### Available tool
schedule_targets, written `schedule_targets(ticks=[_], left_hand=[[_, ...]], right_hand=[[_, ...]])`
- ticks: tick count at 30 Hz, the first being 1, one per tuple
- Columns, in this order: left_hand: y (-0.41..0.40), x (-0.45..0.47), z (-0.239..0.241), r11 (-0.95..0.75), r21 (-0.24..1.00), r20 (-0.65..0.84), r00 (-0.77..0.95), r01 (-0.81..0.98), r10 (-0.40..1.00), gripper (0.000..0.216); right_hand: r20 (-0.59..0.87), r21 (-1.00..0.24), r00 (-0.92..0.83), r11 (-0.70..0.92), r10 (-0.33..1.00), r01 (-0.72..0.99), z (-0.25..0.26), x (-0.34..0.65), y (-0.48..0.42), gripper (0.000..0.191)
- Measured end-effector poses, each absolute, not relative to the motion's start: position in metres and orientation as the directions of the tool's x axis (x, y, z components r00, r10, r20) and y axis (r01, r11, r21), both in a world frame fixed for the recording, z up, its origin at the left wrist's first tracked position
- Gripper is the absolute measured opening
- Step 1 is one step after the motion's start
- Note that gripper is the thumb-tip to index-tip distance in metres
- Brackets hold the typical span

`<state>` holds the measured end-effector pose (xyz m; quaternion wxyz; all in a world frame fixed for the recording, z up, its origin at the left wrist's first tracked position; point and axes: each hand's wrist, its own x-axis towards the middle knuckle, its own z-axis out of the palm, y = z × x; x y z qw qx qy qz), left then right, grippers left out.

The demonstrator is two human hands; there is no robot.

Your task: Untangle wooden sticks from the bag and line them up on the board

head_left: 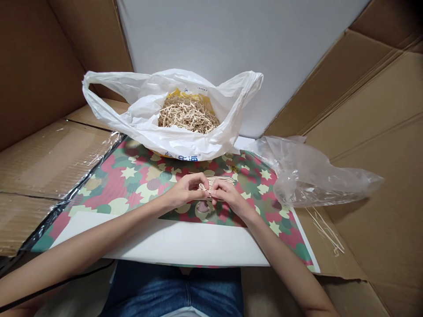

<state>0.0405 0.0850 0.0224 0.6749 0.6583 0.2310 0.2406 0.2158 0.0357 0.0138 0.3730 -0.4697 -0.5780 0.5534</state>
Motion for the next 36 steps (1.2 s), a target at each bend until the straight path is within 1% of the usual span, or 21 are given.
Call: schedule_targets(ticks=[2, 4, 7, 10, 13, 16, 19, 22, 26, 29, 33, 36], left_hand=[[0.085, 0.041, 0.022, 0.022, 1.000, -0.001, 0.776, -0.016, 0.631, 0.020], [0.085, 0.041, 0.021, -0.014, 1.000, 0.017, 0.768, -0.011, 0.640, 0.020], [0.086, 0.038, 0.020, -0.138, 0.990, 0.089, 0.767, -0.001, 0.635, 0.021], [0.090, 0.033, 0.023, -0.265, 0.964, 0.143, 0.764, 0.038, 0.629, 0.020], [0.095, 0.028, 0.028, -0.357, 0.926, 0.142, 0.764, 0.123, 0.630, 0.024], [0.095, 0.027, 0.031, -0.407, 0.897, 0.115, 0.801, 0.171, 0.588, 0.034], [0.094, 0.029, 0.031, -0.372, 0.914, 0.085, 0.819, 0.163, 0.568, 0.038], [0.092, 0.031, 0.029, -0.328, 0.934, 0.085, 0.802, 0.142, 0.591, 0.038], [0.090, 0.030, 0.028, -0.276, 0.958, 0.097, 0.824, 0.074, 0.558, 0.036], [0.089, 0.030, 0.030, -0.286, 0.956, 0.103, 0.842, 0.063, 0.529, 0.035], [0.089, 0.030, 0.032, -0.269, 0.959, 0.069, 0.859, 0.082, 0.507, 0.037], [0.088, 0.030, 0.032, -0.200, 0.978, 0.049, 0.854, 0.065, 0.518, 0.039]], right_hand=[[-0.086, -0.991, -0.281, -0.054, 0.956, 0.121, 0.014, 0.216, 0.036, 0.012], [-0.075, -0.993, -0.278, -0.045, 0.958, 0.113, 0.013, 0.216, 0.036, 0.012], [-0.071, -0.995, -0.292, -0.047, 0.954, 0.088, 0.014, 0.216, 0.036, 0.012], [-0.107, -0.991, -0.284, -0.080, 0.953, 0.105, 0.015, 0.216, 0.035, 0.012], [-0.133, -0.986, -0.276, -0.101, 0.952, 0.130, 0.016, 0.217, 0.034, 0.014], [-0.113, -0.990, -0.328, -0.080, 0.938, 0.112, 0.017, 0.217, 0.034, 0.015], [-0.108, -0.990, -0.387, -0.064, 0.916, 0.123, 0.017, 0.219, 0.035, 0.016], [-0.126, -0.985, -0.454, -0.058, 0.882, 0.160, 0.018, 0.222, 0.036, 0.020], [-0.148, -0.964, -0.525, -0.004, 0.838, 0.266, 0.022, 0.225, 0.036, 0.025], [-0.147, -0.947, -0.533, 0.037, 0.833, 0.318, 0.022, 0.224, 0.034, 0.025], [-0.139, -0.963, -0.521, 0.008, 0.842, 0.271, 0.019, 0.221, 0.032, 0.024], [-0.116, -0.972, -0.518, 0.011, 0.847, 0.234, 0.019, 0.219, 0.030, 0.025]])
